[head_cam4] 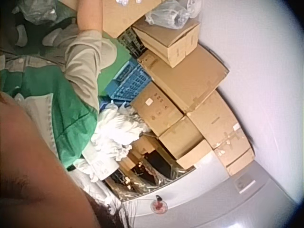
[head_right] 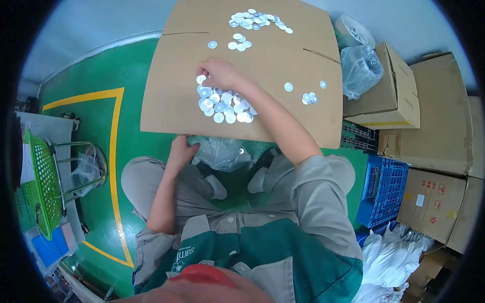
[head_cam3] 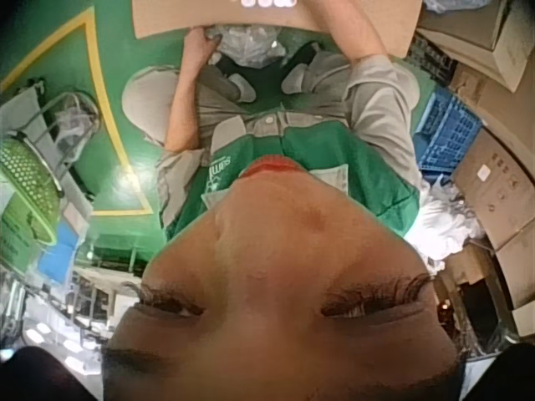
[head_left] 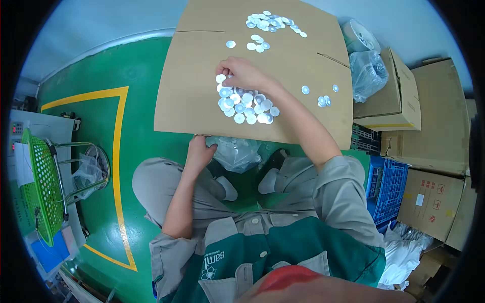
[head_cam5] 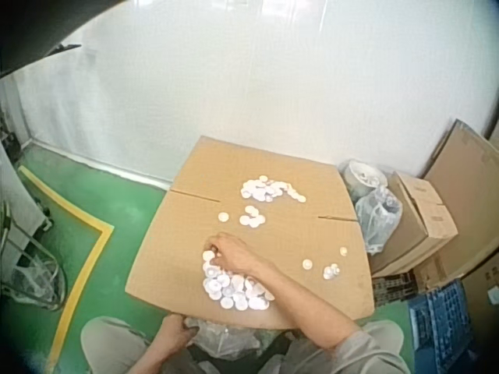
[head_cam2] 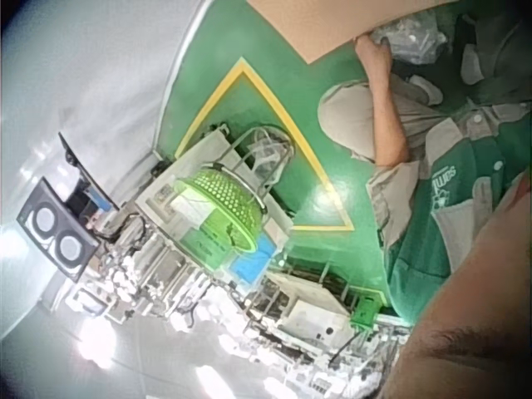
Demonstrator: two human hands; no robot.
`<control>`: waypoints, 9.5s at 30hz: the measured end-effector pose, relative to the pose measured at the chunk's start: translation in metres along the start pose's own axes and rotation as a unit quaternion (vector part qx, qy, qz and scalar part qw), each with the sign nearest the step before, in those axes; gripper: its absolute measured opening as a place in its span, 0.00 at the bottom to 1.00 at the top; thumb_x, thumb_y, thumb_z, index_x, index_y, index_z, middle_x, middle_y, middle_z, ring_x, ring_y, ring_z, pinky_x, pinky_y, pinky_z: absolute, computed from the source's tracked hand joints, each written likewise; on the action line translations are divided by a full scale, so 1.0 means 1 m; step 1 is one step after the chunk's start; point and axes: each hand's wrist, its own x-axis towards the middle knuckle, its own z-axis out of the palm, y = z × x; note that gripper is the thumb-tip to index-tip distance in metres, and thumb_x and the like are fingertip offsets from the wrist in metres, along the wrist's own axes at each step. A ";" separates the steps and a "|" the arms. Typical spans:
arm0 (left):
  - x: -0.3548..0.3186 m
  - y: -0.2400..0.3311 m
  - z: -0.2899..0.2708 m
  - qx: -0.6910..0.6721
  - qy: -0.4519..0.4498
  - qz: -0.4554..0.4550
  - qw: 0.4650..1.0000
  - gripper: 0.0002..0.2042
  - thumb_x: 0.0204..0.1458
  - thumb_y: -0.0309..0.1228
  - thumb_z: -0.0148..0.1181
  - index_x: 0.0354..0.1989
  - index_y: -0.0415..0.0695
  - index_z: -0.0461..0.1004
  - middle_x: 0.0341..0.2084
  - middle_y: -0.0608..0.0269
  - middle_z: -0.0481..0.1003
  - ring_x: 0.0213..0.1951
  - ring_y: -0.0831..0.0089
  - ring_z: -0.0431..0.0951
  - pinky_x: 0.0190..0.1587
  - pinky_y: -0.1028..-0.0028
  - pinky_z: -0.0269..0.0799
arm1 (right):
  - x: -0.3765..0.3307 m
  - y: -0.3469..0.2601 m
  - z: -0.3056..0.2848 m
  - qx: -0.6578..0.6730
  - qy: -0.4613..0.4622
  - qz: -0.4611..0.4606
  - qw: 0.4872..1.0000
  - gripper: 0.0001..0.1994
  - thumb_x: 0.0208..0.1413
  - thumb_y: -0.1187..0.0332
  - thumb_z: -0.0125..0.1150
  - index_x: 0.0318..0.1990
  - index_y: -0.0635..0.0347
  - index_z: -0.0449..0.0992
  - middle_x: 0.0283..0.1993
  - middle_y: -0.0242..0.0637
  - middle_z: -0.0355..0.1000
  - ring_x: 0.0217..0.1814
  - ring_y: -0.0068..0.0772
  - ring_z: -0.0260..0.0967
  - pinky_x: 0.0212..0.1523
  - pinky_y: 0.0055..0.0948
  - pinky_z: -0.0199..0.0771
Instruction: Sorting and inspecting small circular plastic parts and placing them into a plastic bag.
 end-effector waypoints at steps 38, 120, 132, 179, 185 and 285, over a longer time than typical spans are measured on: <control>-0.022 0.002 -0.012 -0.127 -0.081 0.019 0.988 0.33 0.42 0.22 0.65 0.60 0.34 0.61 0.60 0.49 0.61 0.24 0.69 0.75 0.27 0.72 0.75 | -0.143 -0.042 0.090 -0.017 0.329 -0.009 0.944 0.13 0.47 0.79 0.61 0.42 0.57 0.79 0.45 0.39 0.75 0.46 0.43 0.70 0.47 0.37 0.73; -0.031 -0.022 -0.021 -0.200 -0.066 0.023 0.977 0.38 0.39 0.17 0.58 0.64 0.37 0.53 0.52 0.48 0.64 0.25 0.66 0.75 0.27 0.72 0.74 | -0.020 0.041 -0.005 -0.098 0.207 0.005 0.973 0.14 0.56 0.61 0.59 0.49 0.53 0.77 0.55 0.42 0.71 0.59 0.46 0.64 0.61 0.45 0.59; -0.013 -0.013 -0.026 -0.152 -0.089 -0.035 0.984 0.20 0.44 0.22 0.62 0.47 0.31 0.67 0.24 0.56 0.73 0.22 0.71 0.75 0.26 0.72 0.71 | 0.016 0.077 -0.079 -0.034 0.129 0.019 0.991 0.14 0.59 0.56 0.56 0.47 0.50 0.78 0.53 0.35 0.72 0.56 0.41 0.66 0.58 0.40 0.64; -0.015 -0.010 -0.020 -0.132 -0.104 -0.022 0.985 0.31 0.44 0.19 0.58 0.60 0.35 0.59 0.45 0.53 0.67 0.27 0.74 0.72 0.26 0.74 0.77 | -0.152 0.000 0.040 -0.077 0.219 -0.131 0.964 0.12 0.51 0.75 0.61 0.44 0.56 0.79 0.50 0.38 0.74 0.53 0.39 0.71 0.55 0.37 0.68; -0.015 -0.005 -0.022 -0.133 -0.102 -0.019 0.986 0.30 0.44 0.19 0.58 0.60 0.35 0.59 0.44 0.53 0.67 0.27 0.74 0.71 0.27 0.74 0.76 | -0.095 0.034 0.002 -0.072 0.316 0.001 0.946 0.14 0.52 0.71 0.62 0.48 0.59 0.76 0.47 0.39 0.75 0.51 0.41 0.68 0.53 0.37 0.68; -0.028 0.032 0.065 0.149 0.079 0.275 0.946 0.07 0.52 0.19 0.55 0.38 0.39 0.66 0.29 0.52 0.74 0.35 0.52 0.74 0.46 0.61 0.72 | -0.271 0.139 0.321 -0.030 -0.036 0.425 0.904 0.14 0.51 0.68 0.62 0.44 0.58 0.67 0.40 0.48 0.71 0.44 0.54 0.72 0.43 0.48 0.76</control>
